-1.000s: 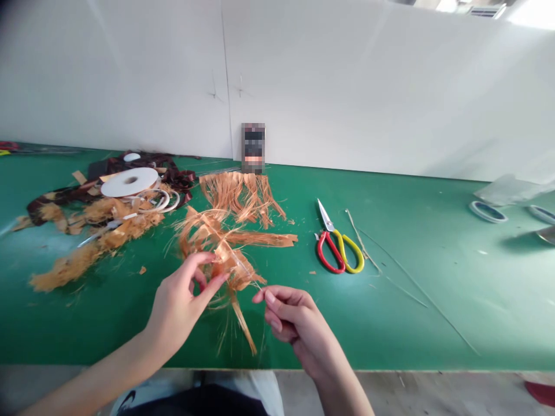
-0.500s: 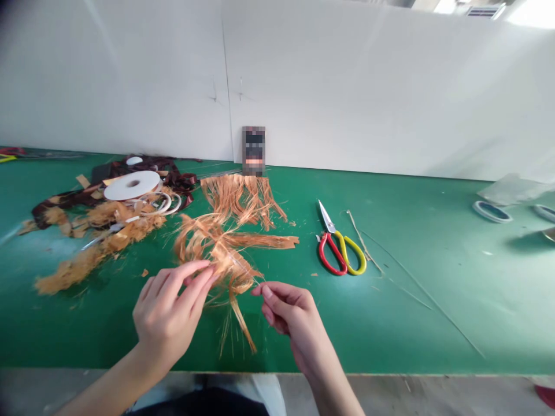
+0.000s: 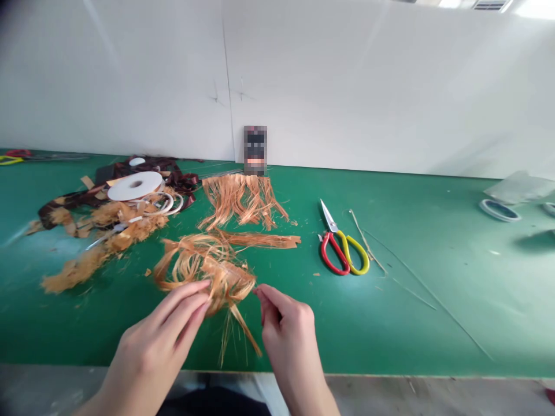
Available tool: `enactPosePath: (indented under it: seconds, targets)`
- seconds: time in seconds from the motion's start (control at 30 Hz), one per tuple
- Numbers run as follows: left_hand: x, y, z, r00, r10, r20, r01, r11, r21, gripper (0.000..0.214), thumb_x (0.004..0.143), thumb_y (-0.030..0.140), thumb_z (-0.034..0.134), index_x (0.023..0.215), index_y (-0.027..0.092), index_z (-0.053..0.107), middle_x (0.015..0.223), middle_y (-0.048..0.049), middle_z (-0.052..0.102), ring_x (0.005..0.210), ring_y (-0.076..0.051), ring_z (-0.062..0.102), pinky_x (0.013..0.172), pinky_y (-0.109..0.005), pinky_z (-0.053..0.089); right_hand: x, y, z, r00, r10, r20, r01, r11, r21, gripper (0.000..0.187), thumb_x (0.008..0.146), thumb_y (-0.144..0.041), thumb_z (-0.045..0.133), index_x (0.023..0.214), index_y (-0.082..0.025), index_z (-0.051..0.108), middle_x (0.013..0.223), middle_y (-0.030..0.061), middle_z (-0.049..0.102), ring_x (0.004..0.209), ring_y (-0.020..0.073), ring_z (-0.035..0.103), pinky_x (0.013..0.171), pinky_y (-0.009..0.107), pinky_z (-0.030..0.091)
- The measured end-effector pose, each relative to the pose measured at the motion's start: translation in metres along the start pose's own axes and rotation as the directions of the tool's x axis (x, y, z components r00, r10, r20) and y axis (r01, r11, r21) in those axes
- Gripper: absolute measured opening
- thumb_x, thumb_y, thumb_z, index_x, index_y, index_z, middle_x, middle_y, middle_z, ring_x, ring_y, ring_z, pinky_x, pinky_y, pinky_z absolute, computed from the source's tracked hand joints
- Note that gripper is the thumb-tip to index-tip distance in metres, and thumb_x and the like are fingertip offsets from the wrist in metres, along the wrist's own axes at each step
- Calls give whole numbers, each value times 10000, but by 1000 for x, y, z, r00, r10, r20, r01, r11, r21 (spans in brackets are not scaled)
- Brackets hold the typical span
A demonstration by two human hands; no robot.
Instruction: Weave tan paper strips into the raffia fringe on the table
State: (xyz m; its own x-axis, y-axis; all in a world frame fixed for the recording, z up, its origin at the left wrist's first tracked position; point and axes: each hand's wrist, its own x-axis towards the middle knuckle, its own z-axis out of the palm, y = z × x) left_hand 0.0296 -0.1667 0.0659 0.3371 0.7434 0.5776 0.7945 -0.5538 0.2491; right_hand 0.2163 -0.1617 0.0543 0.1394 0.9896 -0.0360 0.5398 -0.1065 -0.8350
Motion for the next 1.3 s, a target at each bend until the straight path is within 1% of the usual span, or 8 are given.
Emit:
enactPosePath:
  seconds: [0.2, 0.5, 0.77, 0.9, 1.03, 1.1, 1.2, 1.3]
  targets:
    - [-8, -3, -8, 990, 7, 141, -1, 999, -46, 296, 926, 106, 463, 1210, 146, 535, 958, -49, 720, 811, -140, 707, 709, -218, 540, -2, 3, 3, 992, -81, -96, 71, 992, -105, 383, 863, -316, 480, 880, -83, 783, 540, 105, 636, 468, 180, 560, 521, 282, 453]
    - [-4, -9, -15, 962, -37, 271, 63, 994, -90, 232, 911, 81, 430, 999, 182, 620, 800, -27, 669, 677, -176, 621, 592, -295, 509, -2, 8, 2, 918, -271, -289, 213, 953, -217, 332, 860, -253, 488, 866, -92, 779, 545, 84, 673, 387, 141, 543, 424, 233, 454]
    - [94, -22, -33, 952, 283, 117, -282, 959, -23, 182, 876, 61, 530, 917, 149, 684, 845, -43, 697, 808, -212, 571, 733, -366, 442, -6, 11, -1, 974, -217, -72, 210, 973, -94, 374, 873, -280, 468, 866, -63, 772, 526, 64, 632, 438, 140, 547, 480, 233, 457]
    - [152, -32, 1, 869, 398, 294, -410, 912, -23, 213, 884, 113, 540, 842, 217, 722, 820, -8, 727, 885, -233, 595, 788, -399, 399, -10, 4, -6, 983, 25, 183, -41, 996, 82, 408, 850, -374, 446, 743, -111, 740, 468, 22, 527, 484, 156, 511, 513, 262, 428]
    - [168, -50, 56, 608, 467, 642, -330, 884, -330, 178, 837, 131, 590, 807, 223, 740, 806, 9, 746, 767, -149, 647, 734, -294, 432, -11, 4, -14, 948, 113, 299, -162, 976, 145, 375, 804, -426, 472, 666, -138, 671, 466, -2, 460, 513, 156, 458, 574, 292, 409]
    - [166, -63, 75, 539, 470, 699, -310, 882, -354, 132, 757, 129, 669, 773, 236, 744, 731, 35, 743, 624, -116, 635, 626, -250, 435, -10, 7, -17, 939, 128, 320, -182, 973, 143, 371, 801, -441, 480, 602, -161, 618, 467, -7, 437, 529, 155, 441, 593, 299, 390]
    - [166, -77, 76, 598, 427, 678, -308, 904, -298, 203, 703, 56, 648, 790, 216, 737, 766, 10, 745, 623, -131, 633, 610, -257, 447, -10, 11, -21, 918, 143, 370, -215, 963, 161, 382, 805, -442, 502, 537, -175, 557, 466, -10, 429, 545, 146, 430, 617, 296, 367]
    - [166, -72, 40, 797, 342, 499, -289, 940, -182, 360, 797, -19, 398, 938, 138, 690, 1000, -108, 712, 843, -186, 637, 713, -331, 464, -9, 14, -21, 878, 218, 427, -338, 913, 228, 349, 782, -459, 562, 629, -151, 623, 461, -37, 407, 492, 102, 345, 537, 256, 300]
